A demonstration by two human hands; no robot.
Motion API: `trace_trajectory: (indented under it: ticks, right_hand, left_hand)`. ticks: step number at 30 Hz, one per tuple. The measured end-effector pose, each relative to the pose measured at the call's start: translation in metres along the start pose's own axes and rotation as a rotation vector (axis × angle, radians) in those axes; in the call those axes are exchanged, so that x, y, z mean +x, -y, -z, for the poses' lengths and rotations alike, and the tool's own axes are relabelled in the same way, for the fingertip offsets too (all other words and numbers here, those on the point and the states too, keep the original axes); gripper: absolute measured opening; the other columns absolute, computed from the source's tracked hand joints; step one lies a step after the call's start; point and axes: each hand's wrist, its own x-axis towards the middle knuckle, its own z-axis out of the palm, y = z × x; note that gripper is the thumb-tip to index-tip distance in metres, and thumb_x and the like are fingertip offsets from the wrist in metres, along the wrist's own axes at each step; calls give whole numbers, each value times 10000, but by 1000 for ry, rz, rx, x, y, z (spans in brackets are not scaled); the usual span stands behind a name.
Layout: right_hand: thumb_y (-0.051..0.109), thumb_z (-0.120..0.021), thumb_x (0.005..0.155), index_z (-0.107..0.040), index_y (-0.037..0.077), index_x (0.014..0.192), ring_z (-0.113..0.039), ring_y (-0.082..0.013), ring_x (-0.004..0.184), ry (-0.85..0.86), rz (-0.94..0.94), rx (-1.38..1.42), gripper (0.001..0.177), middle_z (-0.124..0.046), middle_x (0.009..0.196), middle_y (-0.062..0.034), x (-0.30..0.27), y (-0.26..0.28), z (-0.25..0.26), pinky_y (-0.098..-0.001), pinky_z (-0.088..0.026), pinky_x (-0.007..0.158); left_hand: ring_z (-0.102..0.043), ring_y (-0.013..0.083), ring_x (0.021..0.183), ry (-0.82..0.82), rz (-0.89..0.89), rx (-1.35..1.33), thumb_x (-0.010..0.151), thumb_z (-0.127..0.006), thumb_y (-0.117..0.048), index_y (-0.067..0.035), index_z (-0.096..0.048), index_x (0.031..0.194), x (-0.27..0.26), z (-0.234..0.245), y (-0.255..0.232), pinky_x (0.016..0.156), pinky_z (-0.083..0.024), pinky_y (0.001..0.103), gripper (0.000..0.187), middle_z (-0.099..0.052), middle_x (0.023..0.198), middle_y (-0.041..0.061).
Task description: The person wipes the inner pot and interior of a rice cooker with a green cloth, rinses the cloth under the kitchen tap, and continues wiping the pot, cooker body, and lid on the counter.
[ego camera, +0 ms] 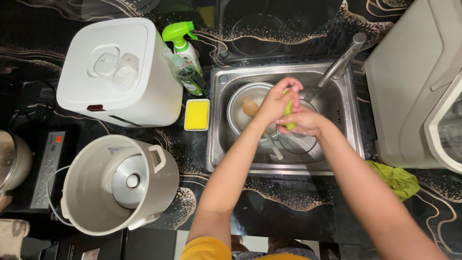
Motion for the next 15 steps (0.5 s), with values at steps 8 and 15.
trace_trajectory:
  ticks: [8,15]
  right_hand:
    - [138,-830,841,-691,52,983,-485,-135,570,-155,-91,-649,217,-579,711,-19,17,-19,19,-294,-366,483]
    - [193,-714,867,-713,4,983,-748,-268,840,-484,451,-927,222,-755,880,-166,43,-45,10,-428,-566,718]
  left_hand:
    - [-262,32,408,-151,296,-219,1054,-522,-500,-97,-494,794,-3,-7,-16,353,-228,226,480,-337,547,-77]
    - [-314,83,379,-486,227,14,961,-561,-619,-117,-439,599,16,-14,-8,343,-243,294,631,-370,502,-49]
